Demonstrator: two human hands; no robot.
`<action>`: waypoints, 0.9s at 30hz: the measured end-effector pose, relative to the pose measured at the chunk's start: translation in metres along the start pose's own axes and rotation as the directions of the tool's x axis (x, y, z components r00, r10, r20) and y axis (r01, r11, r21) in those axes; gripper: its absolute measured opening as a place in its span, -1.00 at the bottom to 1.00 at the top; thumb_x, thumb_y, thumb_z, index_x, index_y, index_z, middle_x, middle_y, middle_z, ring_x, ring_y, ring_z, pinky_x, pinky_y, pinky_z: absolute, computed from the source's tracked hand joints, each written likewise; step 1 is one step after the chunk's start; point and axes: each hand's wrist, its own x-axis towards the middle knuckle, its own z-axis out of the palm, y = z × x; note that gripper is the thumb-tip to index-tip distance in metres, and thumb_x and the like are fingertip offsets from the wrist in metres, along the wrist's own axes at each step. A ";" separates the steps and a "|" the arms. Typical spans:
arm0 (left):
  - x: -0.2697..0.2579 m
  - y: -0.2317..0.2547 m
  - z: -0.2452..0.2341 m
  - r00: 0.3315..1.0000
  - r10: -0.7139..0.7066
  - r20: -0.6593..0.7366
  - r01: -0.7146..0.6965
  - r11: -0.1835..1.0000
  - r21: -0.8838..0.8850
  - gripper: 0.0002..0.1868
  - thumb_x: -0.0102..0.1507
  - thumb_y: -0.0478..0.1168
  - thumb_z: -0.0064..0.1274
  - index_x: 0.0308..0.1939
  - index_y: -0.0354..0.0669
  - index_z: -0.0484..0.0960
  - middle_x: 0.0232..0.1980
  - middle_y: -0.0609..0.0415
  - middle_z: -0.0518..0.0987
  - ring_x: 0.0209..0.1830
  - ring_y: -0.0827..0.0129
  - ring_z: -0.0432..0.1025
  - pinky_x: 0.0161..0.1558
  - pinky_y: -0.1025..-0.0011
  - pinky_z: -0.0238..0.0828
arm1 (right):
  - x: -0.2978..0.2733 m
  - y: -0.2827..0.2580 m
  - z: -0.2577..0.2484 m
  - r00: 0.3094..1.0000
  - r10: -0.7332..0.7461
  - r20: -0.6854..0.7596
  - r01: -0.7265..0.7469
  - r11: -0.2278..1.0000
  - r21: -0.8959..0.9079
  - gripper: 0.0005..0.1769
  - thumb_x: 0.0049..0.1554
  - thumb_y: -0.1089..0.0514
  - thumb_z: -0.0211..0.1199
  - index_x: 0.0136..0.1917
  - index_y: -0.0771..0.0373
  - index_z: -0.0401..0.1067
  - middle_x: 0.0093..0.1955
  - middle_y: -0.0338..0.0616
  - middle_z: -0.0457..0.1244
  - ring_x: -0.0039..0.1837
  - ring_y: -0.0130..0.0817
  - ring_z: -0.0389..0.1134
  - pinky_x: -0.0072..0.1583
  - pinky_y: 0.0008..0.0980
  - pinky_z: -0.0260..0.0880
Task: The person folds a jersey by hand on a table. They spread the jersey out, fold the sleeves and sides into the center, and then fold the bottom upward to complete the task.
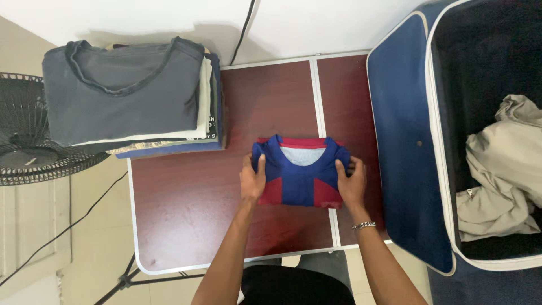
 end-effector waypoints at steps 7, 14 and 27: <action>-0.007 -0.002 -0.009 1.000 0.020 -0.013 -0.018 0.990 0.138 -0.45 0.22 0.02 0.22 0.10 -0.37 0.58 0.08 -0.34 0.62 0.16 -0.14 0.50 0.19 0.12 0.40 | -0.006 0.053 -0.004 0.803 0.523 0.286 -0.595 0.725 0.347 -0.59 0.26 0.02 0.06 0.12 0.35 0.55 -0.04 -0.17 0.36 -0.06 -0.42 0.29 -0.04 -0.34 0.27; 0.001 -0.014 -0.002 0.999 0.032 0.009 -0.034 0.974 0.223 -0.42 0.27 0.04 0.21 0.12 -0.43 0.56 0.08 -0.45 0.58 0.16 -0.26 0.47 0.18 0.08 0.38 | 0.009 0.061 -0.018 0.809 0.365 0.460 -0.459 0.882 0.106 -0.78 0.08 0.30 0.27 0.04 0.35 0.52 -0.16 -0.18 0.40 -0.19 -0.46 0.37 -0.15 -0.44 0.38; -0.012 -0.032 0.018 0.984 -0.002 -0.178 0.026 0.991 0.128 -0.33 0.38 0.12 0.10 0.12 -0.59 0.50 -0.01 -0.57 0.57 0.13 -0.30 0.50 0.16 0.07 0.42 | -0.040 0.046 -0.033 0.911 0.314 0.267 -0.344 0.936 0.072 -0.69 0.06 0.25 0.34 0.11 0.29 0.54 -0.06 -0.08 0.46 -0.09 -0.45 0.45 -0.04 -0.44 0.43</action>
